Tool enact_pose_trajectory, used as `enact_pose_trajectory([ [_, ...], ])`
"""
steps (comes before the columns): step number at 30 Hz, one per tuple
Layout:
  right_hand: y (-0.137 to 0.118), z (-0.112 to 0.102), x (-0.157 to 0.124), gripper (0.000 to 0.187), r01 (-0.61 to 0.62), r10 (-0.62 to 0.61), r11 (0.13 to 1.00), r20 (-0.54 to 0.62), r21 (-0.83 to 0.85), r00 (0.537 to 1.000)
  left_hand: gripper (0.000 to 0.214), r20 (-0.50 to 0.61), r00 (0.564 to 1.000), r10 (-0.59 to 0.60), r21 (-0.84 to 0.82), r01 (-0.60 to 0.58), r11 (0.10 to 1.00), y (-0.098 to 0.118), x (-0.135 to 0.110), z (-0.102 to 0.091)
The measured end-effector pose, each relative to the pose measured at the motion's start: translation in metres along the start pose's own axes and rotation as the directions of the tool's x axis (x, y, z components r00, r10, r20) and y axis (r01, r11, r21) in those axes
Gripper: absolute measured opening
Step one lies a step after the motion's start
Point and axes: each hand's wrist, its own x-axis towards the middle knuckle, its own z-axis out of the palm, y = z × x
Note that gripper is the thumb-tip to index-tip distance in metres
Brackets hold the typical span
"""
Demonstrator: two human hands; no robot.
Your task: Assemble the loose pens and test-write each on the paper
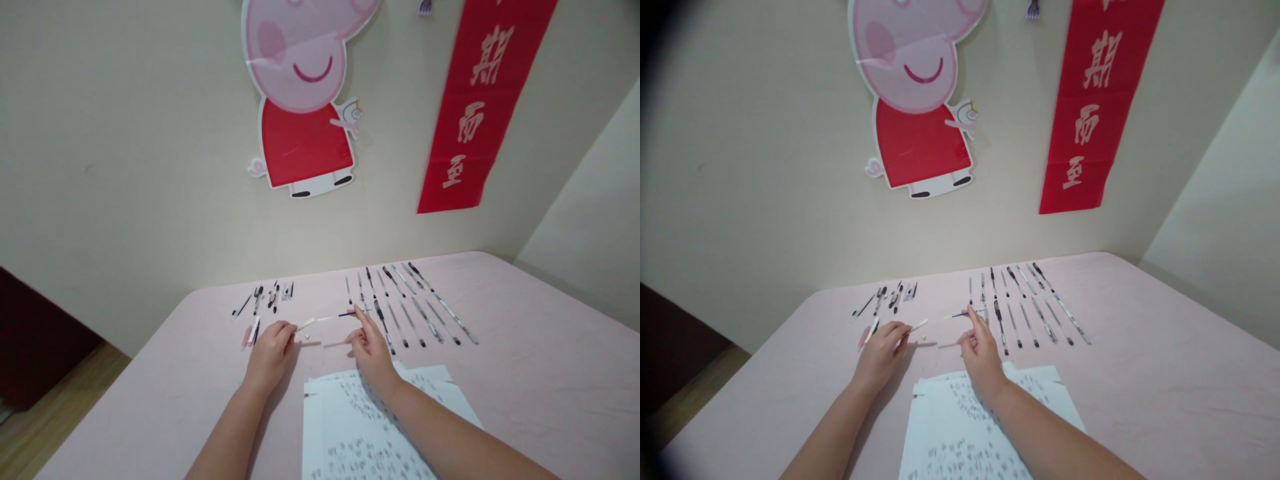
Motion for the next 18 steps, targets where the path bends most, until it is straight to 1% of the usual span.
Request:
enact_pose_trajectory([
  [3,0.0012,0.0003,0.0002,0.066,0.003,-0.003,1.000,0.006,-0.007,1.000,0.027,0.011,1.000,0.013,-0.015,-0.012,1.000,0.0008,-0.0008,0.0002],
  [7,0.0013,0.0010,0.0008,0.067,-0.005,0.005,1.000,0.005,0.008,1.000,0.026,-0.016,0.999,0.043,-0.022,-0.044,0.999,-0.0017,-0.0018,0.0035],
  [11,0.0002,0.0015,0.0010,0.064,-0.017,0.017,1.000,0.003,0.010,1.000,0.026,-0.019,0.998,0.057,-0.014,-0.058,0.998,-0.0042,-0.0021,0.0054],
  [18,0.0007,0.0005,0.0024,0.061,0.006,-0.005,1.000,0.018,-0.030,1.000,0.026,0.002,0.999,0.039,0.043,-0.039,0.998,-0.0004,-0.0023,0.0019],
])
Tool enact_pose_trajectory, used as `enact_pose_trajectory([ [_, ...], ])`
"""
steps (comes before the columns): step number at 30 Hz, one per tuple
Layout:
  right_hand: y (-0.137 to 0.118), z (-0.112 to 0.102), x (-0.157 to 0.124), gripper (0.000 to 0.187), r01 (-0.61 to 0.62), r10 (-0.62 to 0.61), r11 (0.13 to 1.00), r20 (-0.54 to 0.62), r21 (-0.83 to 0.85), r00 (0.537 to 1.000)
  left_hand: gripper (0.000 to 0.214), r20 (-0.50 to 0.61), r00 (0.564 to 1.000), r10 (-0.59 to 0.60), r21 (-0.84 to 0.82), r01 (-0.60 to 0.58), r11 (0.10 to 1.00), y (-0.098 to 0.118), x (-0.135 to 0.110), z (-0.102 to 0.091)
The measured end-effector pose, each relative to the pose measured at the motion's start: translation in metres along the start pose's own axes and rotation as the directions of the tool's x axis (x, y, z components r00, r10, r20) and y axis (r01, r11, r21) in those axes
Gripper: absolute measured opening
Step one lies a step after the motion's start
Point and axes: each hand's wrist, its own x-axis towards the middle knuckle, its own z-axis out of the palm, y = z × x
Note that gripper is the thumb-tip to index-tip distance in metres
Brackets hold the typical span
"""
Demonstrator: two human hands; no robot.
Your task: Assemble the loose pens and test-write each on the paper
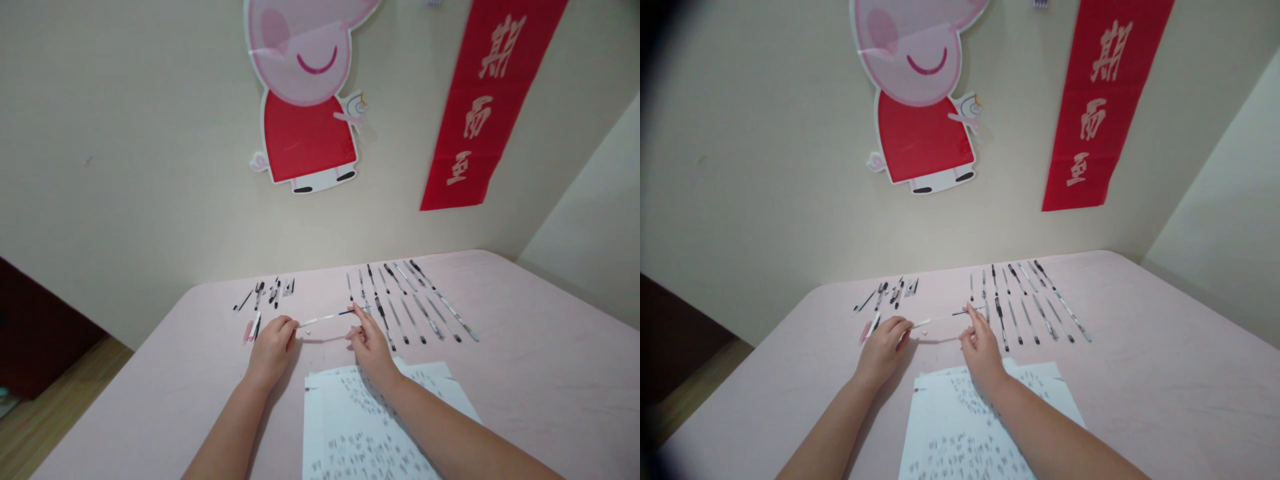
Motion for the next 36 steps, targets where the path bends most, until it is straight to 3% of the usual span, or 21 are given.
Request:
enact_pose_trajectory([
  [14,-0.015,-0.004,-0.006,0.064,0.229,-0.213,0.961,0.117,-0.153,0.970,0.025,0.069,0.996,-0.064,0.026,0.062,0.998,0.005,0.002,-0.003],
  [23,-0.019,0.000,-0.007,0.061,0.293,-0.226,0.928,0.279,-0.229,0.933,0.028,0.060,0.998,0.003,-0.078,0.002,0.997,0.013,0.001,-0.001],
  [28,-0.026,0.003,-0.010,0.069,0.338,-0.244,0.919,0.380,-0.202,0.892,0.024,0.031,0.997,0.063,-0.170,-0.057,0.984,0.021,-0.001,0.004],
  [32,-0.027,0.003,-0.011,0.077,0.335,-0.230,0.921,0.420,-0.197,0.878,0.023,0.037,0.997,0.067,-0.211,-0.058,0.976,0.026,-0.002,0.006],
  [36,-0.025,0.002,-0.011,0.073,0.347,-0.240,0.920,0.439,-0.182,0.866,0.020,0.038,0.999,0.039,-0.227,-0.029,0.973,0.028,-0.003,0.010],
])
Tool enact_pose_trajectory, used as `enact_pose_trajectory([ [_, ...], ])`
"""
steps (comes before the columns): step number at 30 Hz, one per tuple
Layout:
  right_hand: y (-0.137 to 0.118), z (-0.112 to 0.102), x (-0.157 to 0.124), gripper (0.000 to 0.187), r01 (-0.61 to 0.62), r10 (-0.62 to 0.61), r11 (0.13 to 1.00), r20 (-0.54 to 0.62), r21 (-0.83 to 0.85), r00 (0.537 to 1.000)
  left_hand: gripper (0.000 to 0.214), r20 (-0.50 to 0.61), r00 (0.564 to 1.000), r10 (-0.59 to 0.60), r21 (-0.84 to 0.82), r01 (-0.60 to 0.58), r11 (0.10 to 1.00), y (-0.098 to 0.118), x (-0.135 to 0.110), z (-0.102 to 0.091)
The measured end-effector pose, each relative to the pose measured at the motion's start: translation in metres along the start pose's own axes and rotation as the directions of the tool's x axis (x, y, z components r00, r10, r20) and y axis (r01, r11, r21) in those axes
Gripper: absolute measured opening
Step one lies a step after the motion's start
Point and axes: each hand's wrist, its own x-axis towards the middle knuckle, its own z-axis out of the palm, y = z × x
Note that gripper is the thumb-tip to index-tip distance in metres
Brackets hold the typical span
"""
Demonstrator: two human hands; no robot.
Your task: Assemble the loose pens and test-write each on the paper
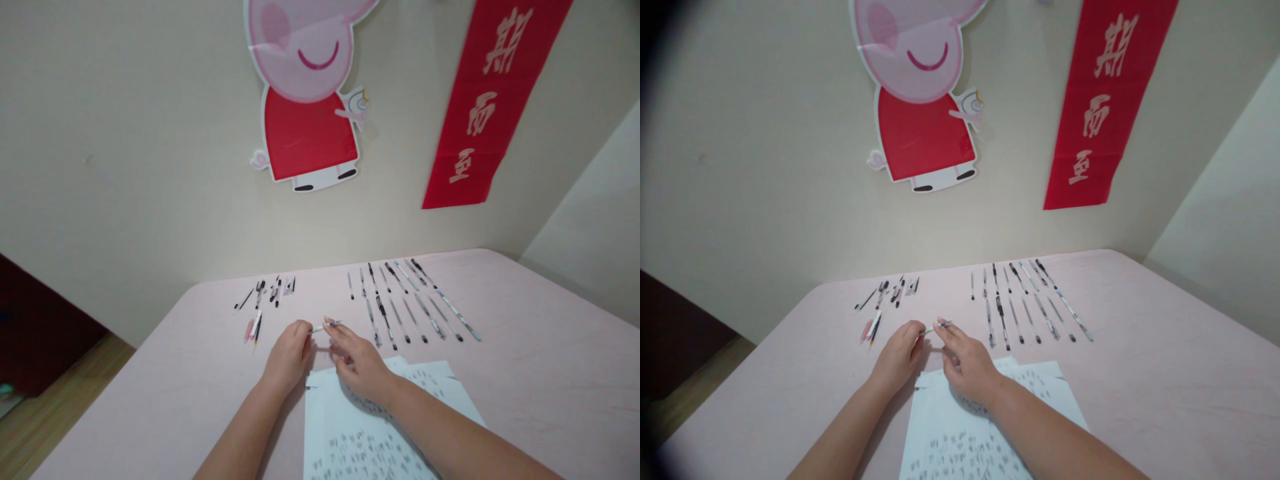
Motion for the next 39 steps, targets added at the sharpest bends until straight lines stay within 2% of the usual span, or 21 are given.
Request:
enact_pose_trajectory([
  [5,-0.001,-0.002,-0.001,0.063,-0.030,0.030,1.000,0.038,0.002,0.999,0.017,-0.059,0.995,-0.084,-0.032,0.082,0.996,-0.001,0.001,0.003],
  [9,0.000,-0.001,0.000,0.059,0.004,-0.004,1.000,-0.017,-0.014,1.000,0.016,-0.081,0.977,-0.198,-0.045,0.195,0.980,-0.005,0.003,0.004],
  [12,0.003,0.000,0.001,0.053,0.010,-0.011,1.000,-0.052,-0.011,0.999,0.018,-0.053,0.970,-0.238,-0.011,0.237,0.971,-0.006,0.005,0.005],
  [19,0.005,0.001,0.002,0.041,0.006,-0.006,1.000,-0.040,-0.007,0.999,0.021,0.087,0.961,-0.264,0.106,0.255,0.961,-0.002,0.010,0.010],
  [28,0.001,0.000,0.003,0.038,0.003,-0.003,1.000,-0.035,0.006,0.999,0.015,0.070,0.974,-0.215,0.138,0.204,0.969,-0.005,0.008,0.012],
  [31,0.001,-0.001,0.003,0.038,-0.009,0.009,1.000,-0.032,0.013,0.999,0.018,0.026,0.979,-0.201,0.046,0.199,0.979,-0.004,0.008,0.011],
  [35,0.002,0.000,0.003,0.041,-0.001,0.002,1.000,-0.048,0.019,0.999,0.017,-0.023,0.969,-0.246,-0.197,0.237,0.951,0.003,0.010,0.009],
  [37,0.002,0.000,0.003,0.041,-0.018,0.019,1.000,-0.067,0.025,0.998,0.012,-0.013,0.954,-0.299,-0.349,0.276,0.896,0.009,0.012,0.010],
  [39,0.004,0.001,0.004,0.039,-0.047,0.051,0.998,-0.089,0.042,0.995,0.009,0.012,0.927,-0.374,-0.512,0.327,0.794,0.016,0.013,0.012],
])
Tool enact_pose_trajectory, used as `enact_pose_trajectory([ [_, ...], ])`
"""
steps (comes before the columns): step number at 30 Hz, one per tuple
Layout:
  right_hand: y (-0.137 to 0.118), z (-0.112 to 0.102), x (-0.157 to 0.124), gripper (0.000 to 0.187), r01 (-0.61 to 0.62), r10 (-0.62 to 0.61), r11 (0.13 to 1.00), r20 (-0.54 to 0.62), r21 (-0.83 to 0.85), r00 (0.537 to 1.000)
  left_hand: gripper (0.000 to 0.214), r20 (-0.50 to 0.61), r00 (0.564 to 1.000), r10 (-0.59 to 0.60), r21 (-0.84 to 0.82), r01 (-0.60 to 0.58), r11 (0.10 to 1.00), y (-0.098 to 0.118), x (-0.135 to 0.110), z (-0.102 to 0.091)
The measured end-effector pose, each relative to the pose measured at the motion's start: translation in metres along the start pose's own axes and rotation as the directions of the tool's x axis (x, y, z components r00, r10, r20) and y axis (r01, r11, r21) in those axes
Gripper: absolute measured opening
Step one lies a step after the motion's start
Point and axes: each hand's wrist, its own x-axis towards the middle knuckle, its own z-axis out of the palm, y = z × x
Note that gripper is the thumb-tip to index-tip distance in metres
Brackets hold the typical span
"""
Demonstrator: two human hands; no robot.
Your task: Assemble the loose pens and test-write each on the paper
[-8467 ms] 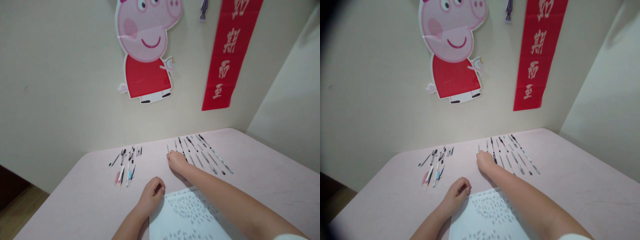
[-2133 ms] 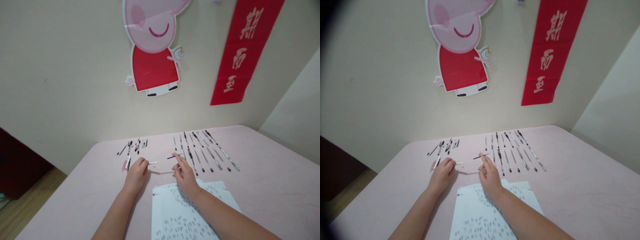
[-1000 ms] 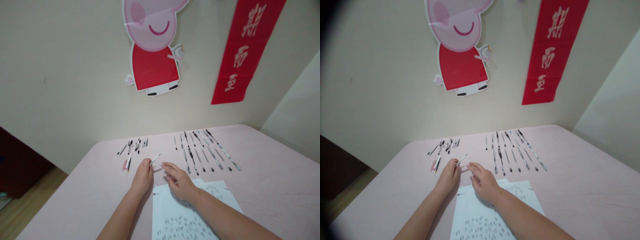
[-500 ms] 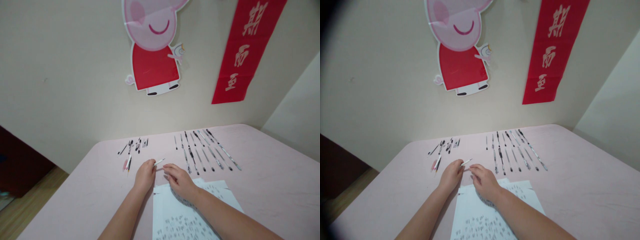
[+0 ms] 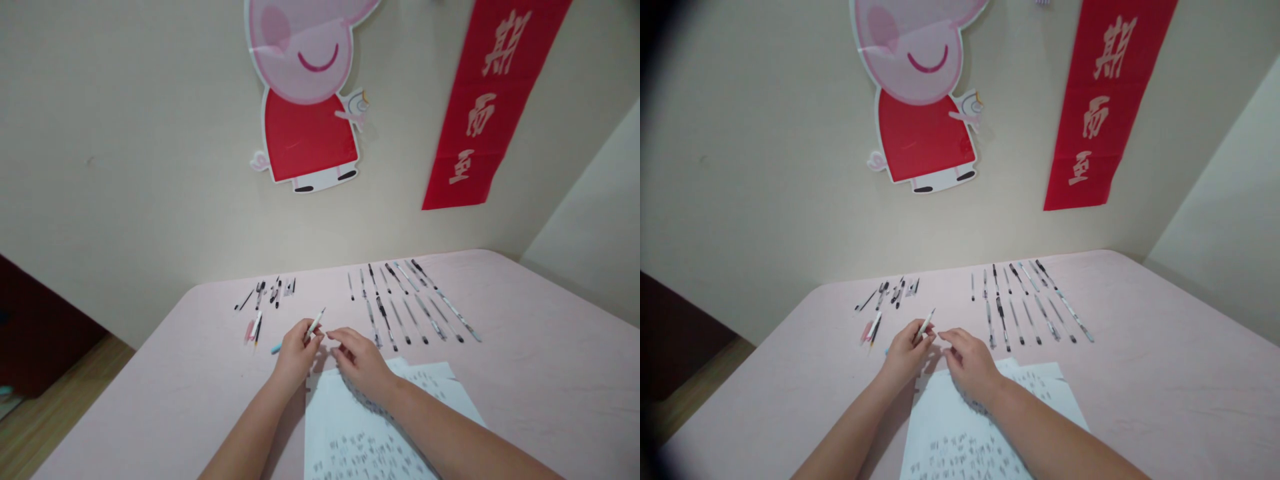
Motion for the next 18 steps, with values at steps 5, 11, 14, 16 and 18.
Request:
enact_pose_trajectory([
  [5,-0.001,0.000,0.000,0.035,-0.050,0.053,0.997,-0.053,0.062,0.997,0.023,0.069,0.980,-0.185,-0.422,0.196,0.885,0.014,-0.006,0.009],
  [11,-0.009,-0.004,0.002,0.017,-0.027,0.031,0.998,-0.065,0.061,0.997,0.043,0.219,0.926,-0.307,-0.555,0.377,0.742,0.028,-0.013,0.011],
  [14,-0.010,-0.005,0.002,0.012,-0.002,0.004,1.000,-0.075,0.031,0.997,0.044,0.260,0.916,-0.304,-0.570,0.400,0.718,0.030,-0.014,0.012],
  [16,-0.009,-0.005,0.002,0.012,0.019,-0.017,1.000,-0.083,0.016,0.996,0.046,0.258,0.916,-0.306,-0.571,0.400,0.717,0.030,-0.015,0.011],
  [18,-0.008,-0.005,0.002,0.016,0.045,-0.044,0.999,-0.091,0.005,0.995,0.046,0.249,0.920,-0.302,-0.565,0.391,0.726,0.030,-0.015,0.010],
])
